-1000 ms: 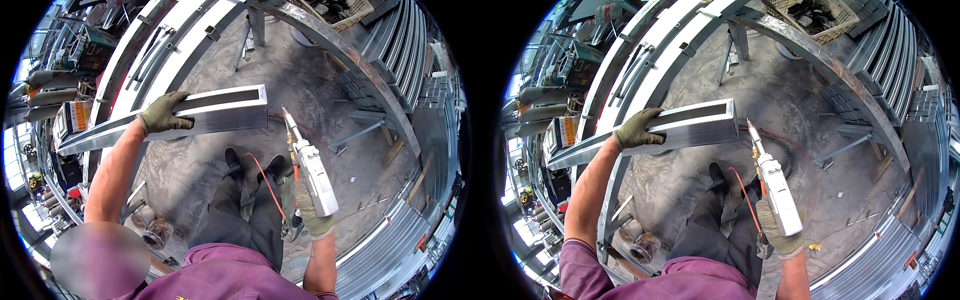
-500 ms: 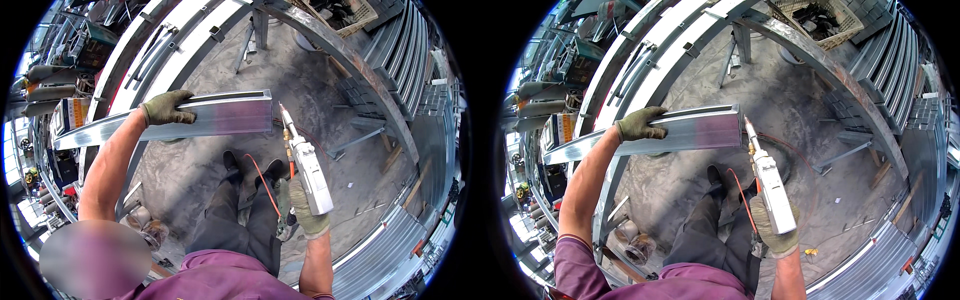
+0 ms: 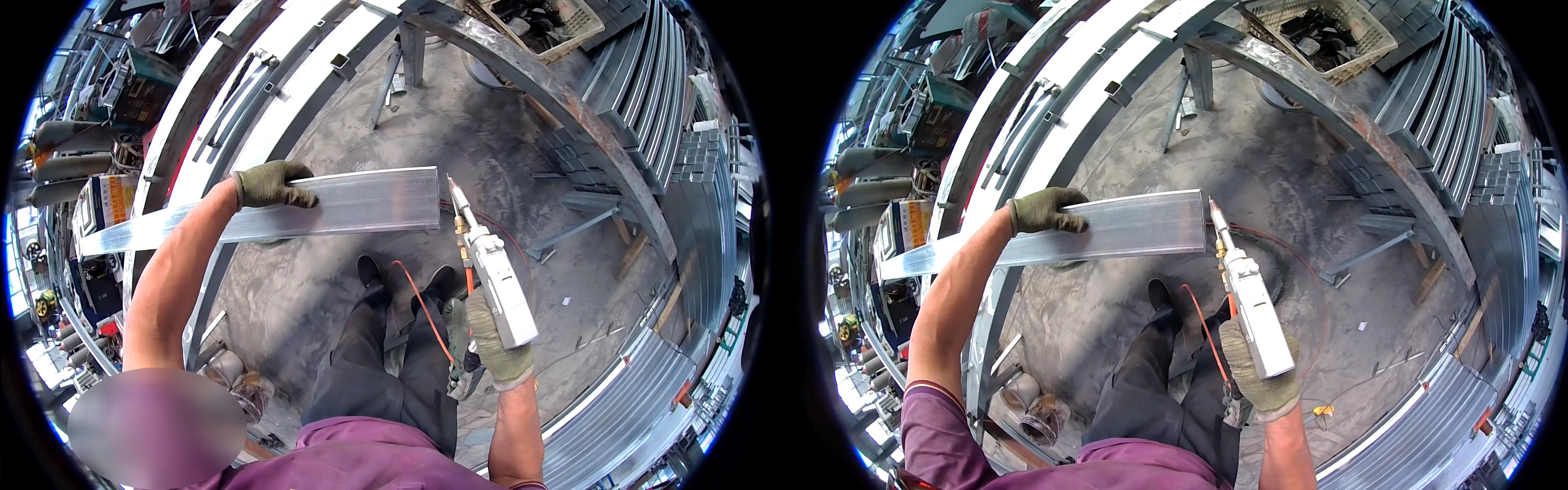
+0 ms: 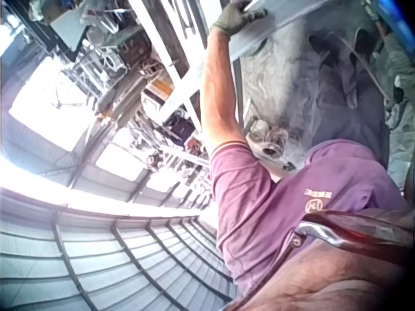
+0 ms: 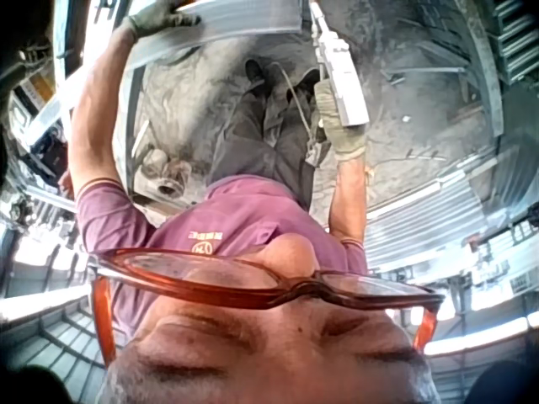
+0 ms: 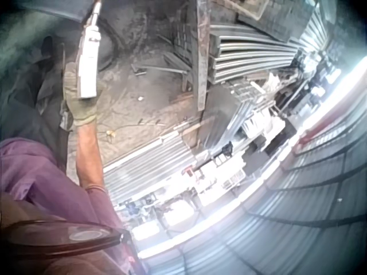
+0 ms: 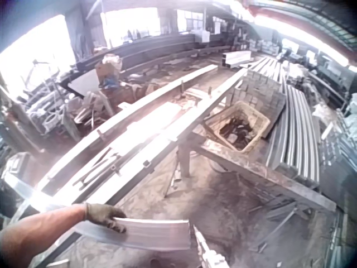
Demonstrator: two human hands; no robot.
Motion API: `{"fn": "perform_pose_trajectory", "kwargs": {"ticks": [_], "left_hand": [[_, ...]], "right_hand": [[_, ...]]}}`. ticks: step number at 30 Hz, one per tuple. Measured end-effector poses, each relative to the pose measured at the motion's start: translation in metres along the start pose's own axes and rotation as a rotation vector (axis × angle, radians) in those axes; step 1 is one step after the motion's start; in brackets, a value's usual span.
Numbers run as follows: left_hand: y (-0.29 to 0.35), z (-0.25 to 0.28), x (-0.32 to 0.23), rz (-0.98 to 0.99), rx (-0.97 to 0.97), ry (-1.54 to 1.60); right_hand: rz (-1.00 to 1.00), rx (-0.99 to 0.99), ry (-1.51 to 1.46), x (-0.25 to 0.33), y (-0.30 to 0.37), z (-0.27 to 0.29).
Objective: The person welds aluminum frame pieces together using a handheld welding torch, producing bright sparks. They repeatedly position and tack weld joints, then use a hammer to tap and align the pieces before continuing to weld. The person moves between workstations to retrieve additional frame components and continues assembling the structure.
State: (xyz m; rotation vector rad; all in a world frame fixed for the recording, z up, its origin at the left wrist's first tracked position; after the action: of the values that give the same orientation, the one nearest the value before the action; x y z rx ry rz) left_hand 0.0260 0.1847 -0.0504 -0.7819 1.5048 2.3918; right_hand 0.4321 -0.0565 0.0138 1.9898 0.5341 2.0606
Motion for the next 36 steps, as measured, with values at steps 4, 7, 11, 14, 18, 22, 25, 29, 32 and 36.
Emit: {"fn": "perform_pose_trajectory", "kwargs": {"ticks": [4,7,11,14,18,22,25,29,32,36], "left_hand": [[-0.009,-0.007,0.009,0.028,0.061,0.040],[-0.008,-0.010,0.008,0.027,0.067,0.051],[-0.002,-0.007,0.003,0.005,0.011,-0.012],[0.016,0.000,-0.016,-0.016,-0.176,-0.107],[0.044,-0.006,-0.031,-0.021,-0.579,-0.333],[0.042,-0.014,-0.024,-0.123,-0.821,-0.514],[0.043,-0.013,-0.023,-0.122,-0.852,-0.528],[0.044,-0.013,-0.029,-0.135,-0.828,-0.507],[0.046,-0.014,-0.038,-0.182,-0.816,-0.520],[0.045,-0.015,-0.036,-0.169,-0.798,-0.552]], "right_hand": [[0.067,-0.035,0.136,0.009,-0.003,0.001],[0.091,-0.041,0.254,0.026,-0.011,0.001],[-0.081,-0.098,0.050,0.023,-0.011,0.004],[-0.110,-0.093,0.003,0.024,-0.008,0.006],[-0.165,-0.055,-0.041,0.021,-0.007,0.008],[-0.165,-0.085,-0.084,0.024,-0.012,0.007],[-0.176,-0.097,-0.078,0.029,-0.017,0.006],[-0.129,-0.090,-0.040,0.026,-0.020,0.009],[-0.243,-0.108,-0.126,0.025,-0.019,0.008],[-0.173,0.007,-0.051,0.020,-0.018,0.010]]}}
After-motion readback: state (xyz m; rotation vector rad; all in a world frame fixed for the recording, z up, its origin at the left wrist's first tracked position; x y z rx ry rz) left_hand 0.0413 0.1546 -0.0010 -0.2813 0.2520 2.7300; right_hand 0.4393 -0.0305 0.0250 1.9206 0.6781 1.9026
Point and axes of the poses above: each hand's wrist, its own y-axis away from the middle knuckle, its own z-axis out of the back of the hand, x = y × z, the point moved 8 cm from there along -y, towards the middle knuckle, and after that the axes turned 3 degrees about x, right-handed, at the moved point
